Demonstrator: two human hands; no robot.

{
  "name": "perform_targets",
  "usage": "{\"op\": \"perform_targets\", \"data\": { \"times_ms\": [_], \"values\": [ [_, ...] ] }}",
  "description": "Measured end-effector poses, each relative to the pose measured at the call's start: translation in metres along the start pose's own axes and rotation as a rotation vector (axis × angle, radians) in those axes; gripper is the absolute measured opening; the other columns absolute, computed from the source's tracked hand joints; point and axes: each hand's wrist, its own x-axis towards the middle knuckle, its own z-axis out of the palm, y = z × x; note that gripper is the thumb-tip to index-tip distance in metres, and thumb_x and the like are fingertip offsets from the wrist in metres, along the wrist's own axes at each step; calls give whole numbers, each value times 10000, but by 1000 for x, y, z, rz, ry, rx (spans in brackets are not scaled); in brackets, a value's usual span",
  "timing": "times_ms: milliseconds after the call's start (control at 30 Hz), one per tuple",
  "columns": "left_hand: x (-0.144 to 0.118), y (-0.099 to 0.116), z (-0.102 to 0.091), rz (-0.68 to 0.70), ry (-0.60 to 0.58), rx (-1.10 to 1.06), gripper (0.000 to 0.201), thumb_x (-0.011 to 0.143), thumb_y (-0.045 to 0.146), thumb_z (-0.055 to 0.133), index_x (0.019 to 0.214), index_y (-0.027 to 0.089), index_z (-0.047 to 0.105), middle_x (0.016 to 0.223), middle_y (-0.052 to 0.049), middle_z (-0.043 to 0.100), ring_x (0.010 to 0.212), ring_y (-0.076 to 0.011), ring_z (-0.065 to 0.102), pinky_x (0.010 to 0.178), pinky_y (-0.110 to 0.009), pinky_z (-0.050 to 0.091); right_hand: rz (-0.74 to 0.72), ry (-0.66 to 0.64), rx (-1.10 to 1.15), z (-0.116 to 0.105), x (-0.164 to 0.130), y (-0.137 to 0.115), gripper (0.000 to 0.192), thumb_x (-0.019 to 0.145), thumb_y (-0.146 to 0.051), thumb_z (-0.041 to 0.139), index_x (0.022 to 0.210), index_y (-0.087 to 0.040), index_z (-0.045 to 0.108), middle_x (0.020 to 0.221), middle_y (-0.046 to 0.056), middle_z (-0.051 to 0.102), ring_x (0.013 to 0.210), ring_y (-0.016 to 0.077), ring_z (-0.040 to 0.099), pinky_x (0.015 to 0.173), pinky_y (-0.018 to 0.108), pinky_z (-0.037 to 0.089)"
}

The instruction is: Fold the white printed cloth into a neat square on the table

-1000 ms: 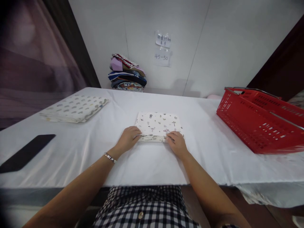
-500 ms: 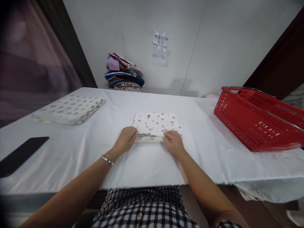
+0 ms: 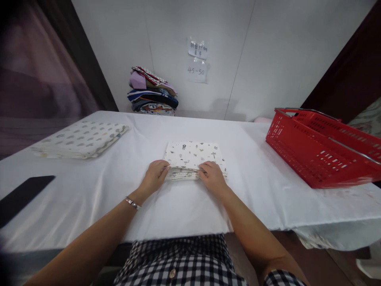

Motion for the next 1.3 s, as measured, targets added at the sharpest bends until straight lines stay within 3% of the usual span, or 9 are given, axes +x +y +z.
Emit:
{"op": "perform_targets", "data": {
  "times_ms": [333, 600, 867, 1100, 1300],
  "values": [
    [1, 0, 0, 3, 18, 10, 162, 893, 240, 378, 818, 201, 517, 828, -33, 601, 817, -173, 540, 816, -341, 402, -83, -22, -103, 10, 10, 3, 244, 827, -153, 480, 976, -234, 656, 958, 67, 627, 885, 224, 536, 795, 384, 415],
    [0, -1, -1, 28, -26, 37, 164, 891, 234, 373, 852, 205, 529, 863, -45, 611, 857, -190, 544, 843, -373, 396, -31, -36, -225, -16, -5, 32, 252, 834, -137, 455, 943, -233, 661, 906, 61, 620, 841, 220, 532, 746, 359, 414],
    [-2, -1, -2, 69, -104, 111, 153, 862, 182, 383, 859, 201, 535, 867, -56, 608, 883, -209, 544, 838, -387, 397, -76, -33, -140, -24, -23, 34, 288, 819, -104, 432, 967, -219, 650, 938, 71, 616, 868, 219, 533, 753, 363, 441],
    [-5, -1, -6, 126, -96, 155, 163, 841, 170, 403, 888, 204, 555, 904, -63, 615, 903, -211, 543, 877, -408, 386, -67, -26, -73, -22, -27, 35, 310, 786, -91, 439, 962, -226, 655, 928, 66, 615, 858, 213, 534, 754, 364, 453],
    [-5, -1, -6, 99, -156, 193, 151, 835, 165, 404, 849, 212, 546, 867, -56, 613, 864, -211, 548, 838, -403, 397, -61, -26, -34, -24, -29, 33, 290, 788, -110, 458, 975, -226, 646, 937, 67, 607, 872, 214, 532, 776, 372, 456]
  ]
}}
